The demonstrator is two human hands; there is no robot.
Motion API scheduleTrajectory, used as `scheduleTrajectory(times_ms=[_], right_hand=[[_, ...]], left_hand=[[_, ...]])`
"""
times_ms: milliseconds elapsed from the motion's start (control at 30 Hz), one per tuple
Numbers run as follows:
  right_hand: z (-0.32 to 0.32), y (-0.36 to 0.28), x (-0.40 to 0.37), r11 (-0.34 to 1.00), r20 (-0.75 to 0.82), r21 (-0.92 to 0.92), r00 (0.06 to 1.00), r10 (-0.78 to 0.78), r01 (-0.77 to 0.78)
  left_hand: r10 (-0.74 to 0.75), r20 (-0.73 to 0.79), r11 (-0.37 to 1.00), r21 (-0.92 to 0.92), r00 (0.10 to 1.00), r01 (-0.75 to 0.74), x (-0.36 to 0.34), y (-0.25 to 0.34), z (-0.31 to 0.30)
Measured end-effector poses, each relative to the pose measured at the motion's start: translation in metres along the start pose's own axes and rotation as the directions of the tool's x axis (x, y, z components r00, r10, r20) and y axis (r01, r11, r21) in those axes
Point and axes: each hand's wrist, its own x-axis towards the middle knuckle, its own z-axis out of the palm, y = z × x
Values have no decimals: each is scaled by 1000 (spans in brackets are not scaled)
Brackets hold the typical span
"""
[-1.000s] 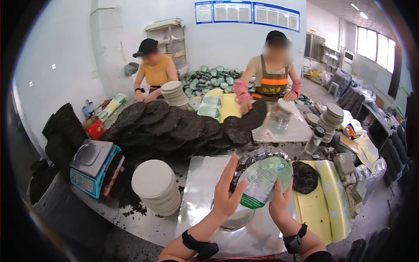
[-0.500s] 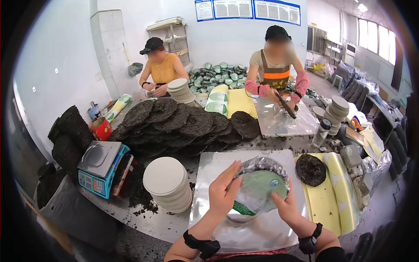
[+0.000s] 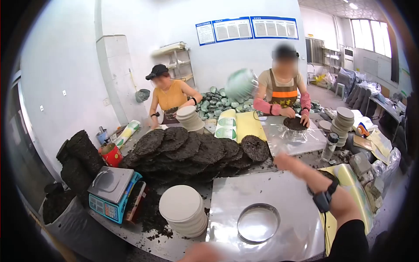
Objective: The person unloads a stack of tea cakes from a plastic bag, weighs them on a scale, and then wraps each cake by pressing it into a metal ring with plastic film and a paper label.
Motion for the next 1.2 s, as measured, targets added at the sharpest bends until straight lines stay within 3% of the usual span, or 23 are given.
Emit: scheduleTrajectory(times_ms=[67, 167, 200, 267, 300, 400, 467, 533, 567, 667, 733, 833, 900, 933, 1033, 1100, 1133, 1167, 1200], right_hand=[[43, 13, 8, 985, -41, -121, 991, -126, 121], [102, 100, -15, 962, 49, -262, 997, -66, 77], [117, 130, -19, 964, 112, -257, 993, -44, 72], [151, 141, -48, 998, -118, -64, 993, 13, -21], [160, 140, -68, 997, -220, 45, 973, 66, -57], [134, 112, -106, 921, -286, 388, 955, 79, 40], [113, 128, -114, 957, -406, 281, 912, 56, 67], [111, 162, -97, 811, -335, 585, 920, 205, 32], [121, 169, -97, 819, -317, 573, 917, 243, -19], [127, 180, -88, 870, -306, 486, 916, 260, -85], [132, 194, -89, 910, -281, 406, 937, 210, -82], [135, 201, -86, 878, -269, 477, 946, 182, -34], [134, 189, -89, 897, -334, 437, 915, 227, -63], [131, 183, -91, 849, -324, 528, 921, 216, -13], [124, 148, -114, 643, -349, 759, 897, 271, 101], [124, 106, -133, 678, -459, 697, 872, 169, 235], [130, 81, -143, 685, -503, 667, 856, 123, 293], [135, 39, -154, 780, -461, 556, 887, 3, 286], [144, -1, -160, 854, -392, 434, 913, -108, 288]], left_hand=[[375, -30, 926, -39, 926, -376, 1, -45, 62], [327, -291, 938, -15, 899, -346, 3, -52, 106], [341, -301, 928, -40, 891, -369, 7, -54, 105], [360, -316, 905, -110, 878, -411, 9, -56, 104], [286, -3, 932, -232, 958, -279, 9, -90, 141], [395, 173, 915, -157, 902, -371, 13, -75, 97], [414, 256, 907, -202, 874, -370, 31, -75, 102], [126, 290, 931, -364, 949, -12, 41, -36, 64], [190, 237, 913, -398, 953, -83, 50, -37, 55], [452, 234, 891, -167, 860, -423, 33, -40, 47], [339, 152, 931, -197, 928, -308, 7, -43, 66], [211, 82, 937, -302, 974, -177, 7, -56, 88], [244, 26, 889, -407, 970, -213, 9, -66, 96], [257, -5, 855, -465, 966, -230, 9, -63, 94], [238, 23, 909, -358, 971, -214, -3, -52, 93], [265, 7, 914, -322, 964, -249, 8, -47, 78], [131, 142, 928, -365, 981, -71, 22, -38, 62], [-4, 289, 916, -382, 957, 119, 42, -29, 38], [-133, 435, 876, -368, 890, 311, 55, -23, 23]])
